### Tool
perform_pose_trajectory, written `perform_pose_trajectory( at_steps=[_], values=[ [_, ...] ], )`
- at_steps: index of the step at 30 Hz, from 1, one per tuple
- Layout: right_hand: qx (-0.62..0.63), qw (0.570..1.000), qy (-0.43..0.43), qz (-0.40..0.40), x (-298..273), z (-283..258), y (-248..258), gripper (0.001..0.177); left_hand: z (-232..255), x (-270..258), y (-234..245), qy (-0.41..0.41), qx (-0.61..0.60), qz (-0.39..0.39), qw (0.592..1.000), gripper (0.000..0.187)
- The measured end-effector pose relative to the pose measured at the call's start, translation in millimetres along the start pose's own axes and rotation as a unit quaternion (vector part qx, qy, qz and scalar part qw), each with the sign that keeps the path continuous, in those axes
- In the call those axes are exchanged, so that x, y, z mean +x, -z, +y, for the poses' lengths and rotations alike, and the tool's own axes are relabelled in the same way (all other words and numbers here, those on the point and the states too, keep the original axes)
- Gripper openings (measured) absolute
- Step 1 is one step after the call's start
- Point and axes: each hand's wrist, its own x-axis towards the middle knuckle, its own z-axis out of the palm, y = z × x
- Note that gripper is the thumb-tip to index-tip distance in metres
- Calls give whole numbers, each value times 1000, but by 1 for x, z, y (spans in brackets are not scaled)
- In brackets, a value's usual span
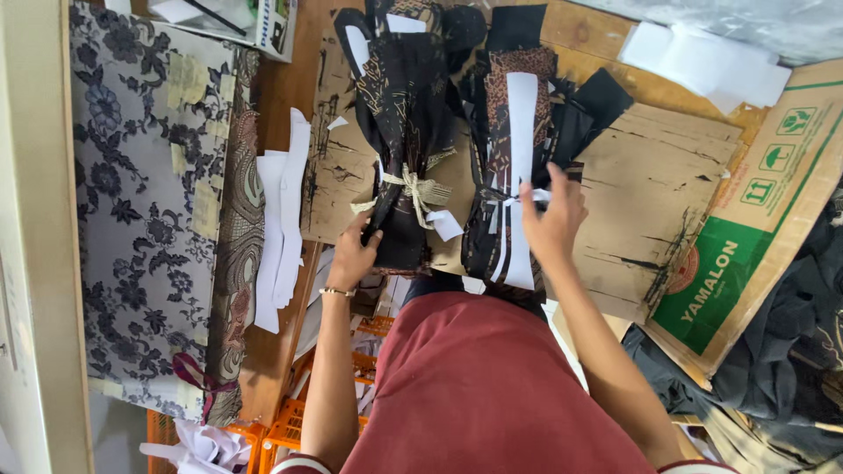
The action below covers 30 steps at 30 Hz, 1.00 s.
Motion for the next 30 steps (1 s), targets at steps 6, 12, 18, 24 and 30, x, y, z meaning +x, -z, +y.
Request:
perform_pose_trajectory(
  at_steps=[6,12,18,24,30],
  values=[
    [-70,989,0,-134,23,15,0,10,39,4,17,43,96,34,994,55],
    [0,980,-75,-183,15,56,2,9,99,11,-33,-67,166,74,981,43],
    [209,892,-229,-328,10,94,-6,26,153,29,-129,-231,125,-46,964,66],
    [397,840,-245,-277,-19,103,-2,18,143,29,-161,-176,170,-52,968,60],
    [491,788,-346,-136,-37,71,28,12,147,27,-163,-154,191,-72,967,55]
  ],
)
